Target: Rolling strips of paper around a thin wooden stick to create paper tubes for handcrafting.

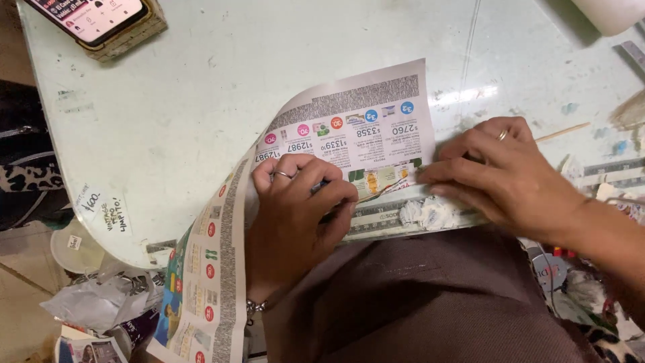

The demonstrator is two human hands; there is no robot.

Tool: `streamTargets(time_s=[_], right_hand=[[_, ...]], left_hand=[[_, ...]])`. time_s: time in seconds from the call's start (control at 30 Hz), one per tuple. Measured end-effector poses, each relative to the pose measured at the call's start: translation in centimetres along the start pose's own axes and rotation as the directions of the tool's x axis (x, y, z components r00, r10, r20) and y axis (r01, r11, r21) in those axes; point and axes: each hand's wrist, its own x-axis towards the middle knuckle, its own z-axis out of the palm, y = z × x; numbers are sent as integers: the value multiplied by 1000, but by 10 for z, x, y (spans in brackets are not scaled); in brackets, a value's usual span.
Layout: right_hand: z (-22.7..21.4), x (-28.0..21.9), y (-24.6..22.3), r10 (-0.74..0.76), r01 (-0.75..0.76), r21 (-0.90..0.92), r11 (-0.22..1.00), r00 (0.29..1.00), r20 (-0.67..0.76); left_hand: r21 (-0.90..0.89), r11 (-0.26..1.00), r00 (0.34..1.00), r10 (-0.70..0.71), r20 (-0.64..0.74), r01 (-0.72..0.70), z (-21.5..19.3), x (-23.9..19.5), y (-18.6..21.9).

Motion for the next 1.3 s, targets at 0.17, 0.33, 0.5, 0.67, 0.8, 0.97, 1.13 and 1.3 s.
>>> streamTargets(time_s=[0.17, 0.33, 0.5, 0.67, 0.8, 0.97, 1.13, 1.3], right_hand=[[12, 15, -30, 11, -28, -74, 997, 975, -222], [8, 27, -45, 54, -73, -68, 995, 968, -247], [11, 29, -51, 101, -128, -82, 988, 957, -273], [13, 29, -57, 229, -256, -75, 964, 937, -263], [14, 30, -57, 323, -332, 1, 943, 917, -233], [7, 26, -52, 251, -233, 113, 966, 949, -193], [9, 21, -52, 232, -226, 55, 973, 953, -197], [13, 29, -54, 260, -275, -27, 961, 933, -251]], left_hand=[[22, 1000, 999, -4, 41, 3, -1, 0, 1], [30, 1000, 1000, 0, 14, -1, 3, -1, -1], [11, 1000, 1000, -3, 9, 3, 5, -1, 1], [116, 993, 999, 21, 25, -23, 6, 1, 2], [50, 997, 999, 49, 7, -50, 14, 3, 6], [187, 981, 999, -48, -7, 48, 20, 6, 19], [55, 992, 992, -118, 33, 116, 19, 7, 21], [74, 987, 989, -144, 9, 143, 21, 7, 20]])
